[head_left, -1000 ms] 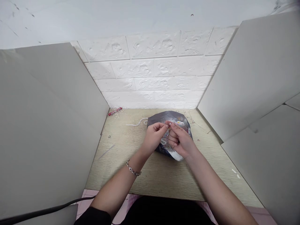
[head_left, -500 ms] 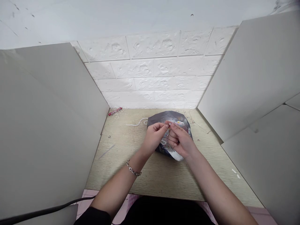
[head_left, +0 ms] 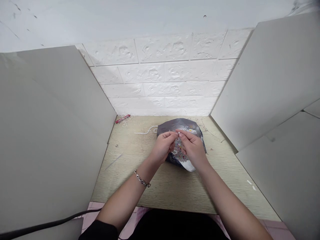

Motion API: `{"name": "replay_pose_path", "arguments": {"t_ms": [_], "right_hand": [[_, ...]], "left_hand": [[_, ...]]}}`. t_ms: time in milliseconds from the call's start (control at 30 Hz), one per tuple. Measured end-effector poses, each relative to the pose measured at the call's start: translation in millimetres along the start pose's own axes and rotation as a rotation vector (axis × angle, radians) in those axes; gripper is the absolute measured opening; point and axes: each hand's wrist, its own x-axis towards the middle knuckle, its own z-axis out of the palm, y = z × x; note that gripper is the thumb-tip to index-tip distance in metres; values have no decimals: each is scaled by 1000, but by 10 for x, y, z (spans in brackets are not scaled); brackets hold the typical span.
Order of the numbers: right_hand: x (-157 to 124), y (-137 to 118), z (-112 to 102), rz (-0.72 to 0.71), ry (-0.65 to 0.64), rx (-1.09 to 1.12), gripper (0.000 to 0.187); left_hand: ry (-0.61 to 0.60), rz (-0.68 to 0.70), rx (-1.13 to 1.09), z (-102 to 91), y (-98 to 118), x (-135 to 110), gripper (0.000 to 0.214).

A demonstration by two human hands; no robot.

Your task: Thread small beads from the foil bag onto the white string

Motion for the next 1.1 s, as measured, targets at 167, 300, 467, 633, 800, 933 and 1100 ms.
{"name": "replay_pose_path", "arguments": {"t_ms": [167, 300, 467, 633, 800, 933, 1100], "right_hand": [[-14, -44, -2, -49, 22, -176, 39], [-19, -53, -11, -63, 22, -233, 41], [-1, -6, -30, -91, 63, -234, 37], [2, -14, -5, -34, 77, 51, 32], [-19, -88, 14, 56, 24, 333, 27], [-15, -94, 7, 76, -1, 340, 22], [12, -36, -7, 11, 49, 203, 27]], "left_hand": [[19, -10, -4, -1, -9, 3, 24], [16, -28, -21, -3, -21, 7, 25], [6, -40, -34, -9, -37, 15, 28], [-8, -24, -32, -1, -6, 7, 26], [6, 17, 12, 15, 20, -6, 22], [31, 50, 57, 18, 21, -9, 23], [102, 128, 199, 15, 48, -16, 25]]}}
